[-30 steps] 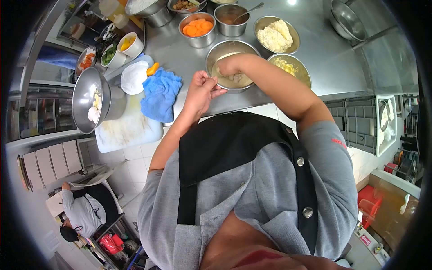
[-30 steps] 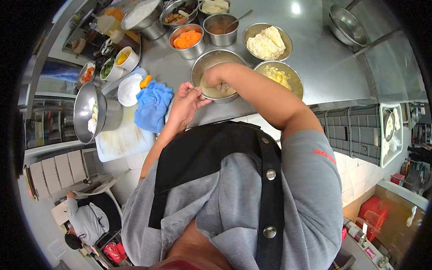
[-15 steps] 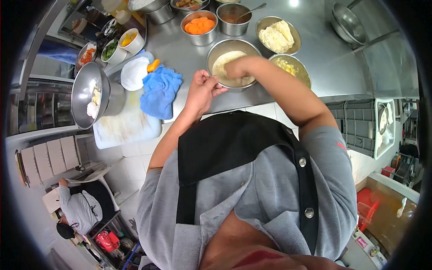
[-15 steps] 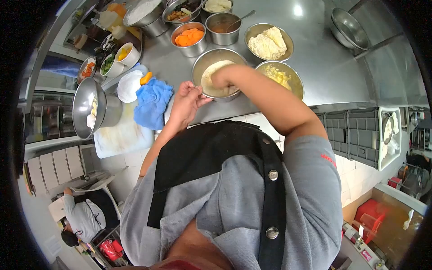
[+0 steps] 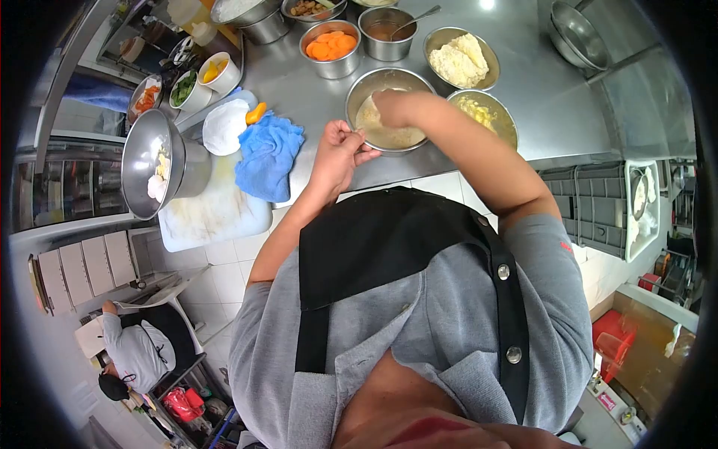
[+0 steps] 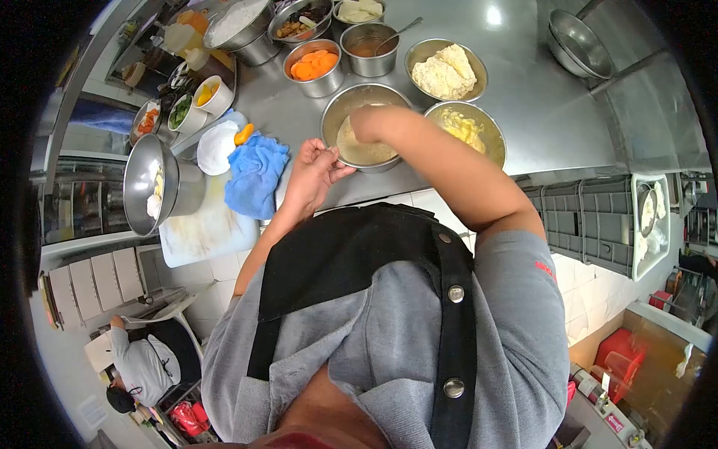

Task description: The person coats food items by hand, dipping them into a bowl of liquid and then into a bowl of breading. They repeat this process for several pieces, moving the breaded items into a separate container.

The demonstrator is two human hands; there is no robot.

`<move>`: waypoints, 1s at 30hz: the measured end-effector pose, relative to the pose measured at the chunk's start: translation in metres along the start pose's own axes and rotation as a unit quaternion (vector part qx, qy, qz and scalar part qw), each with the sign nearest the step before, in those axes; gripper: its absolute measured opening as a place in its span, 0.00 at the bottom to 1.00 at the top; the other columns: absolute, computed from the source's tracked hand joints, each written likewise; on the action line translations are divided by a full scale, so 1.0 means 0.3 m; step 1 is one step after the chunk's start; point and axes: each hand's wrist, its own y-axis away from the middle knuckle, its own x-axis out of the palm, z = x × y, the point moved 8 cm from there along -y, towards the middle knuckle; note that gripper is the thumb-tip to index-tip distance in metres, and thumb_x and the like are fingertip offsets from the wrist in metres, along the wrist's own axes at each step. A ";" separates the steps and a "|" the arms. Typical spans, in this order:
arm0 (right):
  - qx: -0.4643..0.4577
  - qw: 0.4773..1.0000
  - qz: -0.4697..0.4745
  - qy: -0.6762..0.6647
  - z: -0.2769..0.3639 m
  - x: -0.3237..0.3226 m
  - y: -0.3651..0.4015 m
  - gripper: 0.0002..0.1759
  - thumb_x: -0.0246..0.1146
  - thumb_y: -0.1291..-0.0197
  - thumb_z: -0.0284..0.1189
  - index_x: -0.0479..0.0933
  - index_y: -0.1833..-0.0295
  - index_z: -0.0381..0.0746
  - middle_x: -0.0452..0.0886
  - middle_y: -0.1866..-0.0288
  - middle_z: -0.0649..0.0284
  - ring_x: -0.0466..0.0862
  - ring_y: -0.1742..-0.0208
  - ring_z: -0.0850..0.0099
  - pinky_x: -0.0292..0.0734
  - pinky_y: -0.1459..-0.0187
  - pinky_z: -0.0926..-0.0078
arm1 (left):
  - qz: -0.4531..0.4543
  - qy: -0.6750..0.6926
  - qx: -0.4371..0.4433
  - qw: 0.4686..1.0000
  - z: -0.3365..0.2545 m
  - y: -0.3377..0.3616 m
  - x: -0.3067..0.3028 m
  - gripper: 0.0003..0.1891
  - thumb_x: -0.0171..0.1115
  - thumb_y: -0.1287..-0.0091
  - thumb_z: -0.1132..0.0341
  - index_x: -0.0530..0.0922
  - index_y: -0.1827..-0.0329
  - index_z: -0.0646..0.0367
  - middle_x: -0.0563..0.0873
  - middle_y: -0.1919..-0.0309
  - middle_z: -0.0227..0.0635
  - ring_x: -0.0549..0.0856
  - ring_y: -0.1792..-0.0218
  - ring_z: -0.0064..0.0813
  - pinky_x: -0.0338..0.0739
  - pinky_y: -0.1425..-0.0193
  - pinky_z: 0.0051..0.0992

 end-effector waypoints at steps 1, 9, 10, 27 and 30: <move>-0.002 0.999 -0.041 0.027 0.031 -0.003 0.035 0.24 0.59 0.47 0.26 0.68 0.43 0.31 0.74 0.44 0.45 0.78 0.45 0.56 0.76 0.49 0.62 | 0.000 0.002 0.000 1.000 0.001 0.000 -0.001 0.08 0.53 0.33 0.74 0.62 0.64 0.57 0.77 0.70 0.33 0.81 0.69 0.23 0.85 0.56 0.34; 0.048 0.995 -0.090 0.018 0.011 0.029 -0.070 0.26 0.66 0.50 0.31 0.72 0.45 0.33 0.77 0.46 0.48 0.79 0.46 0.56 0.76 0.48 0.64 | 0.001 -0.002 -0.007 1.000 0.002 0.001 0.010 0.08 0.53 0.33 0.74 0.62 0.64 0.57 0.77 0.70 0.33 0.81 0.68 0.23 0.85 0.55 0.34; 0.018 0.997 -0.068 0.009 -0.005 0.018 -0.067 0.26 0.65 0.50 0.31 0.73 0.45 0.33 0.77 0.47 0.49 0.80 0.47 0.57 0.76 0.48 0.64 | 0.005 -0.002 -0.007 1.000 0.003 0.001 0.009 0.08 0.54 0.33 0.74 0.62 0.64 0.57 0.77 0.70 0.33 0.81 0.68 0.23 0.85 0.55 0.34; 0.056 0.996 -0.061 -0.018 0.003 -0.042 0.039 0.27 0.65 0.51 0.32 0.72 0.44 0.33 0.81 0.51 0.48 0.82 0.51 0.58 0.77 0.51 0.63 | 0.016 0.000 -0.026 1.000 0.011 -0.005 0.002 0.07 0.54 0.33 0.73 0.63 0.64 0.55 0.76 0.68 0.31 0.80 0.66 0.23 0.84 0.53 0.37; 0.062 0.997 -0.037 -0.006 0.008 0.021 0.024 0.26 0.66 0.52 0.32 0.74 0.47 0.31 0.81 0.52 0.47 0.83 0.52 0.57 0.77 0.52 0.62 | 0.039 0.006 -0.021 0.999 0.006 -0.006 0.004 0.07 0.54 0.33 0.73 0.63 0.64 0.55 0.76 0.68 0.32 0.80 0.66 0.23 0.83 0.53 0.38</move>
